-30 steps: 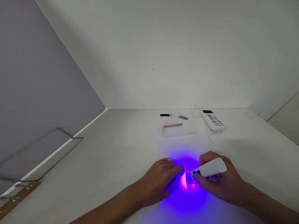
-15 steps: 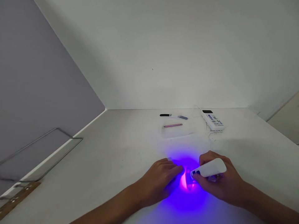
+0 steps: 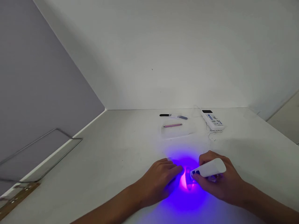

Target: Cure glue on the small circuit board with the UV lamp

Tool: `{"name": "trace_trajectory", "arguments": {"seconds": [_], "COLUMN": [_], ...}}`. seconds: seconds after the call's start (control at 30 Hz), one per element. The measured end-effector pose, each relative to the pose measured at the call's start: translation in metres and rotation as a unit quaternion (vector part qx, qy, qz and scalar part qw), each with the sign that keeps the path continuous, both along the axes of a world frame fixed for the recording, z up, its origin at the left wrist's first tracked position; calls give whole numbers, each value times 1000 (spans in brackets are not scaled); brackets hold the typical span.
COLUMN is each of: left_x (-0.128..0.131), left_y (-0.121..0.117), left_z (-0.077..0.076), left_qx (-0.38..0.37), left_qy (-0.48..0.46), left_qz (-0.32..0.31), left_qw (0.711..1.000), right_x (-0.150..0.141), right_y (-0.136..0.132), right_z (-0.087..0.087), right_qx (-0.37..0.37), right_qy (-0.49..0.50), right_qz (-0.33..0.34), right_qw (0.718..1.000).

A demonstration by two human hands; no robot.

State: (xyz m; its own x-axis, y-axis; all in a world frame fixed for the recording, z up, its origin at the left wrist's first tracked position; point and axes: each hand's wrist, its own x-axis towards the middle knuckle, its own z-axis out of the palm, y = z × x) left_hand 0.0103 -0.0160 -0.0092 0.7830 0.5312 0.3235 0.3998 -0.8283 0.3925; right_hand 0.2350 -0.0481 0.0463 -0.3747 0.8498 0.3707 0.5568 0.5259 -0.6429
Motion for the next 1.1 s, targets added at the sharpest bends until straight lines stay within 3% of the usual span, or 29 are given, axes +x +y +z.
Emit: {"name": "trace_trajectory", "arguments": {"seconds": [1.1], "left_x": [1], "left_y": [1], "left_z": [-2], "left_qx": [6], "left_qy": [-7], "left_qz": [1], "left_qw": [1000], "right_x": [1], "right_y": [2], "right_z": [-3], "right_qx": [2], "right_qy": [27], "right_qz": [19], "right_qw": [999]}}
